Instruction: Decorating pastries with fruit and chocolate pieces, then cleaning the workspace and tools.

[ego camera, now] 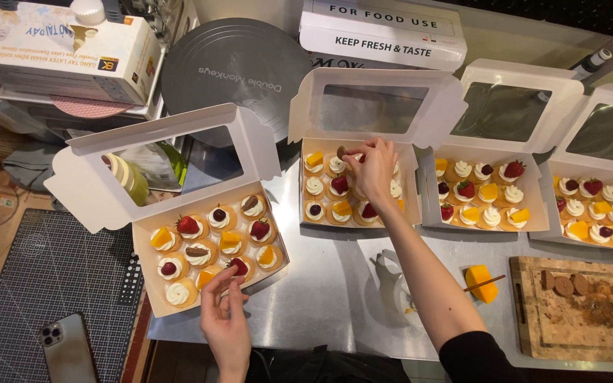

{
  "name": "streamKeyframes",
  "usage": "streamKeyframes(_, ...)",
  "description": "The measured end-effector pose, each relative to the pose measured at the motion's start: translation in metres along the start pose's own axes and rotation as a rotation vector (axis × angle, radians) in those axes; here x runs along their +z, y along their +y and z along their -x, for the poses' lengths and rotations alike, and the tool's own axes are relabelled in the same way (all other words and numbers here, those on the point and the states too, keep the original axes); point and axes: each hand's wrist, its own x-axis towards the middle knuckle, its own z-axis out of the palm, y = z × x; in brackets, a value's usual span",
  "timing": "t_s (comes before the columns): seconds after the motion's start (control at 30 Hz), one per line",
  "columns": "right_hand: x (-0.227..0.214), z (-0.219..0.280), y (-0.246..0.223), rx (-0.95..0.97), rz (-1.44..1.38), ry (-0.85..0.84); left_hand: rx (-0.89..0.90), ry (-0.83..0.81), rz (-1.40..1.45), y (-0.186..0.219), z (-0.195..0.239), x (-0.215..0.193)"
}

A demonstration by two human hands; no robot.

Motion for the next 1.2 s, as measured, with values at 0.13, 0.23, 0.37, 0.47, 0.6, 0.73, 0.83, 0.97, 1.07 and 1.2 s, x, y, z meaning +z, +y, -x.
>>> streamKeyframes(0.13, 0.019, -0.004, 0.018, -0.054, 0.077, -0.005, -0.008, 0.005, 0.006, 0.001, -0.001, 0.002)
streamKeyframes(0.23, 0.022, -0.002, 0.016, -0.059, 0.116, -0.025, -0.021, 0.014, 0.001, -0.005, -0.002, 0.002)
streamKeyframes(0.37, 0.027, -0.004, 0.019, -0.064, 0.138, -0.026, -0.017, 0.020, 0.005, -0.009, -0.003, 0.001)
streamKeyframes(0.47, 0.029, -0.004, 0.018, -0.085, 0.156, -0.045, -0.006, 0.028, 0.000, -0.011, -0.004, 0.000)
streamKeyframes(0.6, 0.033, -0.004, 0.023, -0.088, 0.163, -0.041, -0.008, 0.040, 0.007, -0.010, -0.005, 0.000)
streamKeyframes(0.73, 0.030, -0.002, 0.020, -0.094, 0.173, -0.039, 0.039, 0.044, 0.008, -0.019, -0.006, -0.001)
streamKeyframes(0.83, 0.025, -0.001, 0.018, -0.110, 0.178, -0.010, 0.070, 0.060, -0.003, -0.018, -0.006, 0.001)
streamKeyframes(0.97, -0.034, 0.019, -0.003, -0.192, 0.068, 0.256, 0.123, 0.029, -0.016, -0.012, -0.001, 0.004)
streamKeyframes(1.07, -0.122, 0.063, -0.015, -0.184, -0.086, 0.483, 0.160, 0.045, -0.033, -0.017, 0.000, 0.019)
streamKeyframes(1.2, -0.221, 0.155, 0.031, -0.062, 0.008, 0.770, 0.219, -0.037, 0.037, -0.025, 0.006, 0.052)
